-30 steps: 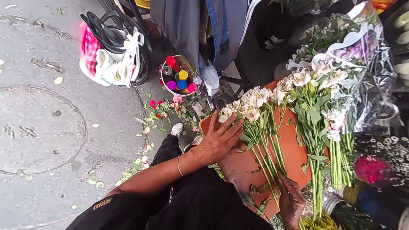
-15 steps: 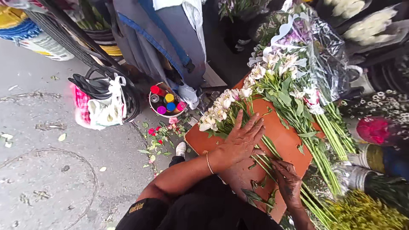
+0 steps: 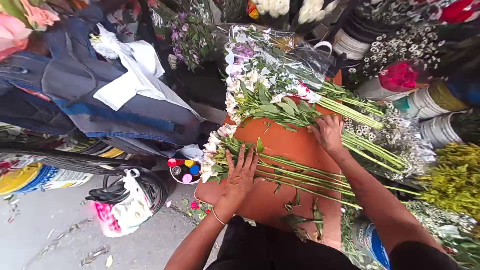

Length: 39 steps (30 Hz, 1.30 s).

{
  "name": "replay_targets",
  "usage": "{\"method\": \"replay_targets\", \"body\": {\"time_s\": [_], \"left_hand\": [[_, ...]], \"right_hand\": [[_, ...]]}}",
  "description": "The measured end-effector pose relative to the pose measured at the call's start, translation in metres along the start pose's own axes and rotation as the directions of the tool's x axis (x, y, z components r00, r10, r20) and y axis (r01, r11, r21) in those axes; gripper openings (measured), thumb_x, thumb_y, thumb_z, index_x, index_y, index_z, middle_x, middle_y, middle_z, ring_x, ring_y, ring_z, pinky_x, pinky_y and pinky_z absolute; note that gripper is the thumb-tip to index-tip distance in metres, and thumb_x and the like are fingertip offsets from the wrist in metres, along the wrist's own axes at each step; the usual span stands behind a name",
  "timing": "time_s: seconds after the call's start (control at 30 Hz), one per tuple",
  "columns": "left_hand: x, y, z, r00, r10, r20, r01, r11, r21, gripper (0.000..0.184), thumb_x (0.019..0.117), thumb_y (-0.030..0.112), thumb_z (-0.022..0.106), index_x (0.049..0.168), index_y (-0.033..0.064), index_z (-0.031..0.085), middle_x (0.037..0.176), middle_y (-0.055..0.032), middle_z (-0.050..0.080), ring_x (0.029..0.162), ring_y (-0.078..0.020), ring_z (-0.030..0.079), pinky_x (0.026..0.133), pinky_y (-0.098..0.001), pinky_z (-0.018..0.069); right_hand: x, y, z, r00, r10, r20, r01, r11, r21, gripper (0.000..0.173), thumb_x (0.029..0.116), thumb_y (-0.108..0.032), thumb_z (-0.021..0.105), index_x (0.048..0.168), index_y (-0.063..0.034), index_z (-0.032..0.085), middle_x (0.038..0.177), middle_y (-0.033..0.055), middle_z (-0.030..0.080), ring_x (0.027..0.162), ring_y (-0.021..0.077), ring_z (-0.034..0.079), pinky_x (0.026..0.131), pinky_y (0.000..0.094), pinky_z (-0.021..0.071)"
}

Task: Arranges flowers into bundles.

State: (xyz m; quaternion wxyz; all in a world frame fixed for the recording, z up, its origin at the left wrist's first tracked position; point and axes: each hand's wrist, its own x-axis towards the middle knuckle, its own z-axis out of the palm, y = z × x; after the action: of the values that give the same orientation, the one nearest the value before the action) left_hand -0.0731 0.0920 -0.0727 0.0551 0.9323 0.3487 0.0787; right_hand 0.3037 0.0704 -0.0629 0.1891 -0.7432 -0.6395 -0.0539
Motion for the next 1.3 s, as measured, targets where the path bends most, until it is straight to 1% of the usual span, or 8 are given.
{"method": "replay_targets", "body": {"time_s": [0.3, 0.5, 0.6, 0.77, 0.93, 1.03, 1.17, 1.3], "left_hand": [[0.002, 0.005, -0.007, 0.999, -0.016, 0.040, 0.014, 0.998, 0.057, 0.083, 0.0884, 0.068, 0.060, 0.149, 0.0115, 0.054, 0.162, -0.0124, 0.041, 0.150, -0.0454, 0.032, 0.109, -0.0837, 0.0150], [0.017, 0.016, -0.022, 0.994, -0.107, -0.017, 0.108, 0.992, 0.067, 0.094, 0.0863, 0.077, 0.053, 0.150, 0.0081, 0.051, 0.159, -0.0154, 0.044, 0.150, -0.0474, 0.031, 0.108, -0.0858, 0.0083], [0.032, 0.025, -0.047, 0.931, -0.205, -0.301, 0.161, 0.973, -0.164, 0.079, 0.0961, 0.063, 0.052, 0.144, 0.0005, 0.055, 0.150, -0.0184, 0.054, 0.135, -0.0402, 0.054, 0.103, -0.0699, 0.0355], [0.052, 0.035, -0.096, 0.806, -0.499, -0.318, -0.170, 0.319, -0.932, 0.051, 0.1058, 0.025, 0.051, 0.141, -0.0118, 0.049, 0.132, -0.0186, 0.064, 0.110, -0.0131, 0.066, 0.096, -0.0290, 0.0537], [0.038, 0.064, -0.127, 0.916, -0.395, -0.070, -0.211, -0.326, -0.922, 0.021, 0.1047, 0.009, 0.051, 0.112, -0.0021, 0.068, 0.102, -0.0029, 0.073, 0.070, 0.0018, 0.058, 0.063, -0.0158, 0.0480], [0.021, 0.096, -0.123, 0.969, -0.247, -0.005, -0.106, -0.396, -0.912, 0.016, 0.1026, 0.008, 0.055, 0.097, 0.0024, 0.069, 0.085, 0.0013, 0.070, 0.068, -0.0008, 0.062, 0.062, -0.0181, 0.0524], [-0.002, 0.140, -0.111, 0.994, 0.007, -0.112, -0.104, -0.304, -0.947, 0.018, 0.1015, 0.009, 0.058, 0.093, -0.0004, 0.070, 0.086, 0.0011, 0.072, 0.075, -0.0017, 0.067, 0.072, -0.0225, 0.0579], [-0.016, 0.172, -0.101, 0.968, 0.107, -0.227, -0.207, -0.169, -0.964, 0.016, 0.0986, 0.005, 0.061, 0.095, -0.0076, 0.071, 0.087, -0.0050, 0.073, 0.083, -0.0038, 0.069, 0.081, -0.0250, 0.0577]], "right_hand": [[0.021, -0.007, -0.035, 0.934, -0.132, -0.333, 0.093, 0.987, -0.130, 0.030, 0.1078, -0.021, 0.049, 0.118, 0.0014, 0.067, 0.116, 0.0306, 0.065, 0.110, 0.0527, 0.061, 0.094, 0.0672, 0.0445], [0.028, -0.054, -0.096, 0.911, -0.252, -0.327, 0.190, 0.959, -0.211, 0.025, 0.1072, -0.015, 0.050, 0.120, 0.0002, 0.065, 0.097, 0.0281, 0.069, 0.088, 0.0486, 0.069, 0.067, 0.0586, 0.0533], [0.009, -0.087, -0.126, 0.939, -0.176, -0.294, 0.148, 0.982, -0.116, 0.030, 0.1086, -0.018, 0.048, 0.127, -0.0046, 0.067, 0.092, 0.0264, 0.067, 0.075, 0.0455, 0.069, 0.057, 0.0557, 0.0513], [-0.061, -0.125, -0.161, 0.997, 0.007, -0.080, 0.016, 0.961, 0.277, 0.038, 0.1091, -0.024, 0.042, 0.123, 0.0011, 0.067, 0.091, 0.0185, 0.069, 0.073, 0.0279, 0.067, 0.066, 0.0458, 0.0541], [-0.167, -0.132, -0.155, 0.980, 0.153, 0.128, -0.199, 0.789, 0.581, 0.037, 0.1076, -0.032, 0.045, 0.116, -0.0067, 0.069, 0.070, -0.0084, 0.057, 0.058, -0.0038, 0.050, 0.055, 0.0166, 0.0446], [-0.216, -0.135, -0.149, 0.954, 0.222, 0.203, -0.301, 0.717, 0.629, 0.043, 0.1077, -0.041, 0.044, 0.117, -0.0065, 0.068, 0.076, -0.0073, 0.064, 0.062, -0.0031, 0.055, 0.057, 0.0186, 0.0486], [-0.223, -0.154, -0.175, 0.975, 0.181, 0.127, -0.220, 0.822, 0.525, 0.084, 0.0957, -0.074, 0.044, 0.140, -0.0032, 0.055, 0.121, 0.0081, 0.070, 0.109, 0.0067, 0.066, 0.094, 0.0327, 0.0556], [-0.243, -0.172, -0.154, 0.972, 0.228, -0.061, -0.196, 0.922, 0.333, 0.052, 0.1033, -0.046, 0.049, 0.100, 0.0014, 0.070, 0.077, 0.0108, 0.072, 0.072, 0.0178, 0.071, 0.068, 0.0379, 0.0573]]}}
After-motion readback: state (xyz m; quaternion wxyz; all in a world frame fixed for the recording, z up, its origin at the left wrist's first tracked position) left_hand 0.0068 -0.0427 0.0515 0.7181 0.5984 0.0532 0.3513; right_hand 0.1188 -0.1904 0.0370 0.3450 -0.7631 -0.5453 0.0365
